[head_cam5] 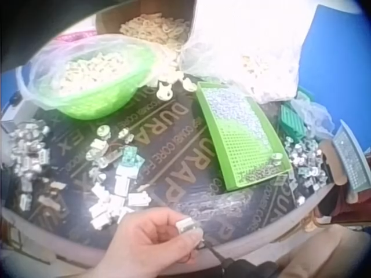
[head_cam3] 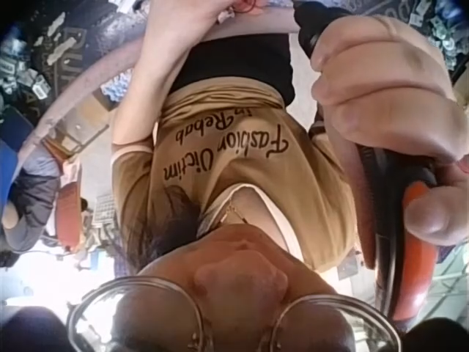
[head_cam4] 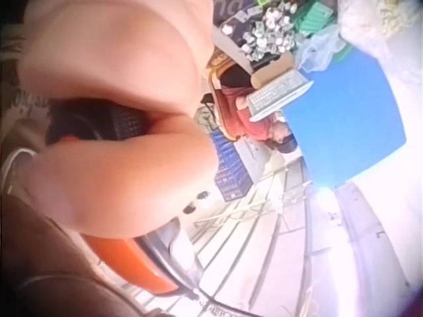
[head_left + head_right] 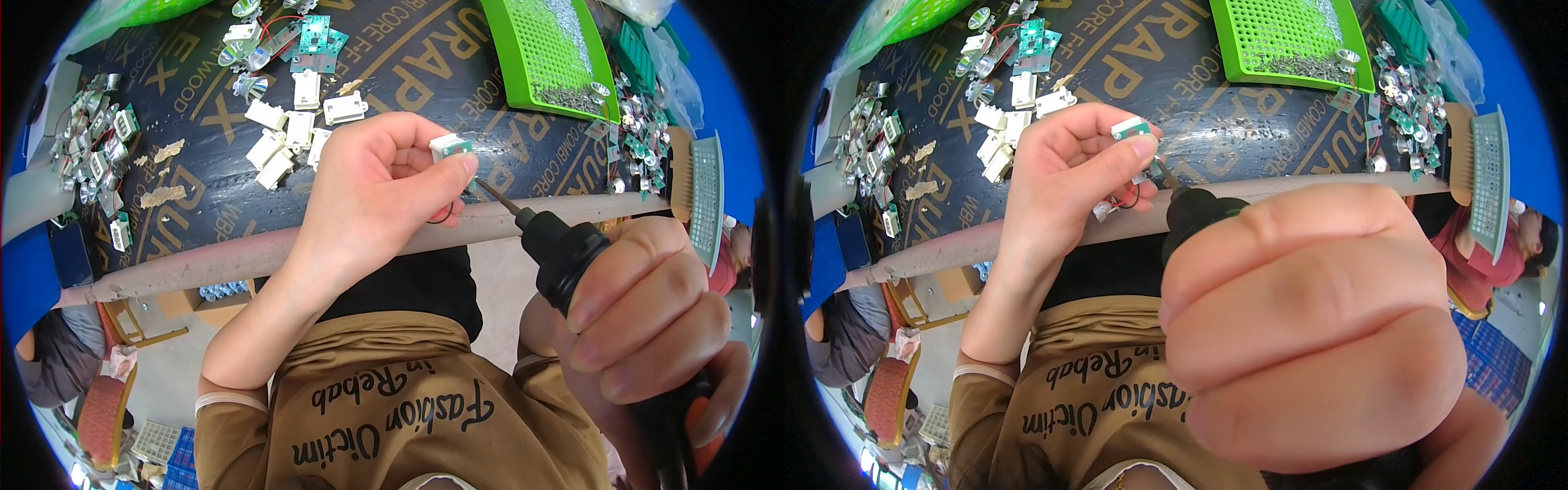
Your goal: Assembling small electronic toy components at a factory workbench using a handheld tool.
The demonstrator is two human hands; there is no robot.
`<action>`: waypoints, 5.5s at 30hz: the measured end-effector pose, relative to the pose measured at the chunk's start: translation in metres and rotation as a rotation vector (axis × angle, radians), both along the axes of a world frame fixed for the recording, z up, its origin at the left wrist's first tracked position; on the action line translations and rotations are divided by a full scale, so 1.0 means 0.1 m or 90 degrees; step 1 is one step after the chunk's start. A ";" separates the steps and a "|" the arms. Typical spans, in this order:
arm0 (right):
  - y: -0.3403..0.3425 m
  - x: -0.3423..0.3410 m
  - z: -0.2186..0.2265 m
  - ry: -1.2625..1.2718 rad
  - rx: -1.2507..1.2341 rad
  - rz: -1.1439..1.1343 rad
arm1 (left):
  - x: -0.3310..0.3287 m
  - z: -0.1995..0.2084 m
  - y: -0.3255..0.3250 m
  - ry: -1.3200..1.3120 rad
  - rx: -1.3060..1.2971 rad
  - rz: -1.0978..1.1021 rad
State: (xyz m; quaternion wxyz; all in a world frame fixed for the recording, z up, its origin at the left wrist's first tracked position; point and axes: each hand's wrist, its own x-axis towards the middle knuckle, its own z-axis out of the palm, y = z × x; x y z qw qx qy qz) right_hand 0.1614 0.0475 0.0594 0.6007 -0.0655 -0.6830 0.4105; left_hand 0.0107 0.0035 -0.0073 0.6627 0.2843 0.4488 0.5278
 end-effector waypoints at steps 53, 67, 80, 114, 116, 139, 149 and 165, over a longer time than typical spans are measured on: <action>-0.08 0.48 -0.71 -0.147 0.288 -0.456 | -0.91 0.40 -0.50 0.716 0.422 0.307; -0.14 0.02 -0.61 -0.437 0.115 -0.276 | -2.46 0.42 -0.51 1.283 0.132 0.459; 0.18 -0.84 -0.52 -0.641 0.175 -0.207 | -1.30 0.36 -0.53 0.965 0.297 0.311; -0.28 0.03 -0.41 -0.468 -0.334 -0.137 | -0.80 0.04 -0.48 0.933 0.248 0.134; -0.26 0.03 -0.40 -0.474 -0.245 -0.165 | -0.79 0.05 -0.50 0.655 0.203 0.164; -0.35 -0.20 -0.50 -0.155 -0.463 0.021 | -0.35 0.10 -0.38 -0.077 0.109 0.017; -0.30 -0.21 -0.44 -0.363 -0.213 -0.156 | -0.34 0.21 -0.41 0.044 0.129 -0.002; -0.33 -0.24 -0.32 -0.482 -0.050 -0.209 | -0.30 0.29 -0.42 0.022 0.098 0.000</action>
